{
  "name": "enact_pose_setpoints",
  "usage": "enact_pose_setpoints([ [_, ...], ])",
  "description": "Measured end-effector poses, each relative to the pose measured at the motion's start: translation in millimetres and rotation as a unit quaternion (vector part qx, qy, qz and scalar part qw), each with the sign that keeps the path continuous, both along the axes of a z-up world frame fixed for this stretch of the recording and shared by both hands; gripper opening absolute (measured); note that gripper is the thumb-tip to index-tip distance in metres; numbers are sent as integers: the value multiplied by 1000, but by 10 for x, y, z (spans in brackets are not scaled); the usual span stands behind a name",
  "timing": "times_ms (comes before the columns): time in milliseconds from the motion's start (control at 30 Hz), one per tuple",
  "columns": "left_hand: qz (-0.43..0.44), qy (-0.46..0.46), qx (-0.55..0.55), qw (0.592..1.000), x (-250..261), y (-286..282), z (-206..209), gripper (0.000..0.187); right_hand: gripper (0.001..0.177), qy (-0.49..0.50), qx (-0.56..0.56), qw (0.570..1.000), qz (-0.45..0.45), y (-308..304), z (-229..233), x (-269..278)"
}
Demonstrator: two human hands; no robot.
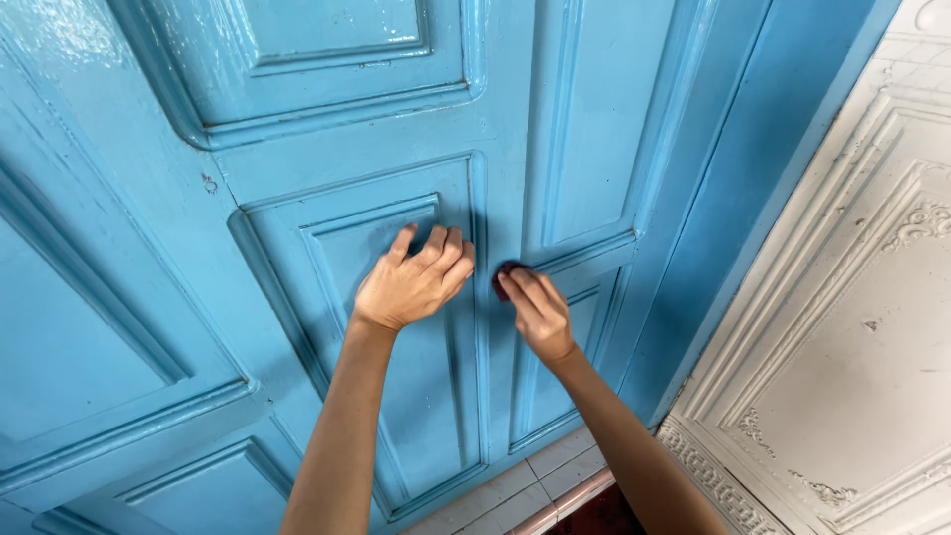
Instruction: Sanding a blue wooden door with a piece of sandpaper.
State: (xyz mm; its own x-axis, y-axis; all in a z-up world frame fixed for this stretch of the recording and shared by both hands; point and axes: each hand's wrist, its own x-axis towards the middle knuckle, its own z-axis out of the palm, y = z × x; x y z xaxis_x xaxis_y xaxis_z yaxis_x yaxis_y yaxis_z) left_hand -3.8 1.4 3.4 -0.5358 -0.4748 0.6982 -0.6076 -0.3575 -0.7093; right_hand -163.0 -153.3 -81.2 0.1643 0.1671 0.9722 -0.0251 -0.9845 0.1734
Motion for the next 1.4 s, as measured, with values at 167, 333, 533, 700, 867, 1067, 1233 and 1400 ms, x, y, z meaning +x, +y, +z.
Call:
enact_pose_setpoints([
  [167, -9, -9, -6, 1000, -7, 10, 5, 21, 48, -85, 31, 996, -10, -28, 781, 173],
  [333, -10, -12, -12, 1000, -8, 3, -8, 20, 47, -113, 31, 993, -22, 71, 583, 233],
  [533, 1, -4, -2, 1000, 6, 13, -19, 23, 39, -21, -21, 1000, 4, -19, -65, 225],
  [700, -10, -3, -9, 1000, 2, 3, -30, 20, 50, -108, 30, 994, 13, -30, 1006, 340],
  [867, -13, 4, -15, 1000, 12, 4, -16, 20, 56, -147, 90, 985, 17, 12, 1230, 377],
  [1067, -16, 14, -9, 1000, 44, -19, -54, 20, 59, -147, 167, 975, 3, 261, -61, 366],
  [1233, -9, 17, -7, 1000, 41, -21, -53, 21, 43, -193, 297, 935, 10, 259, 21, 449],
  [1400, -7, 19, -9, 1000, 36, -9, -22, 22, 26, -228, 308, 916, 121, -25, 920, 483],
])
